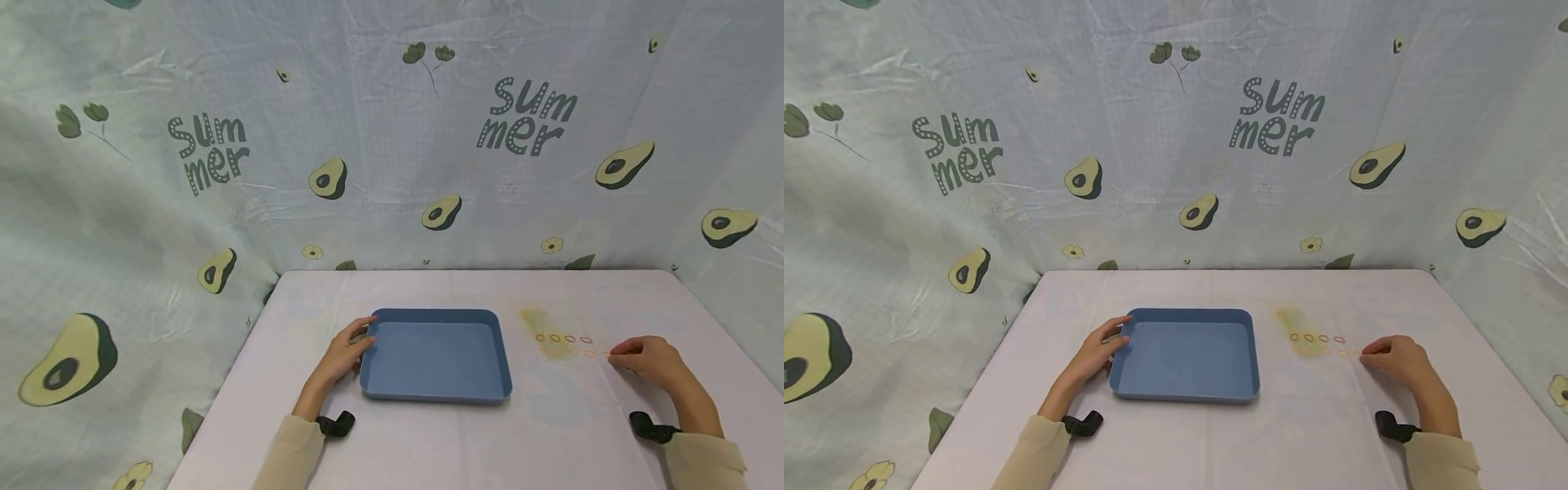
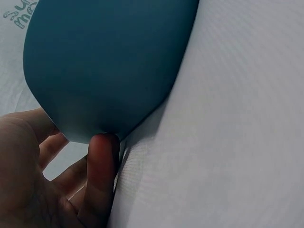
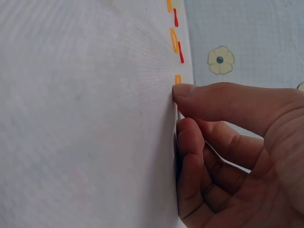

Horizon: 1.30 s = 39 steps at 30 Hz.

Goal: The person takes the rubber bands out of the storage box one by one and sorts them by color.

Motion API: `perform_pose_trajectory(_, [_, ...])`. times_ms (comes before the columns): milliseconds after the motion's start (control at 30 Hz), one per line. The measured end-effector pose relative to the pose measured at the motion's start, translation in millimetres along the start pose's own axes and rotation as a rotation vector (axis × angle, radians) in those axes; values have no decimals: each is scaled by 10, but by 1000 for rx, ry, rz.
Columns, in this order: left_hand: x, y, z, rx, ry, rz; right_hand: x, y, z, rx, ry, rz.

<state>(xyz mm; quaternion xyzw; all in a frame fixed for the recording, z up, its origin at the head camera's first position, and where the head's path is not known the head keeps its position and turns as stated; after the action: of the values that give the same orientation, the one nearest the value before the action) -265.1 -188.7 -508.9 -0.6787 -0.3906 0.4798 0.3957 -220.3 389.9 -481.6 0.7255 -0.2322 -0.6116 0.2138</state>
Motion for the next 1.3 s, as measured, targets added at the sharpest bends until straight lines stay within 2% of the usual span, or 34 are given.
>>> perform_pose_trajectory(367, [12,-15,23,31,3,-2,7,-27,17,3,-14,-6])
perform_pose_trajectory(500, [-1,0,35,23,-1,-2,32,-45,40,-4,-14,-7])
perform_pose_trajectory(633, [-13,34,-11,8,-7,0,76,-71,45,-15,1,-3])
perform_pose_trajectory(800, [5,27,-25,0,0,0,39,-84,50,-26,-2,-21])
perform_pose_trajectory(1067, [22,-28,32,7,20,4,10,-82,43,15,36,7])
perform_pose_trajectory(1167, [14,-20,2,-4,46,9,4,-16,23,-7,43,10])
perform_pose_trajectory(1300, [-21,-40,-55,-23,93,12,-76,134,-2,-87,-15,-25])
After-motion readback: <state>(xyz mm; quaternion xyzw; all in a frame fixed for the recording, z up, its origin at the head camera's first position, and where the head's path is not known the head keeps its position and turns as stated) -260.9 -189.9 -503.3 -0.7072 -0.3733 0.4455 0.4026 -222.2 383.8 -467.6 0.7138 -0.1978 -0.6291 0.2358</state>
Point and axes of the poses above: each hand's wrist, its own z-axis towards the middle knuckle, its own x-axis out of the palm, y = z × x, the point moved 2 cm from there along z, towards the middle knuckle, and after that the axes turned 9 degrees about -x, right-handed, at the moved point
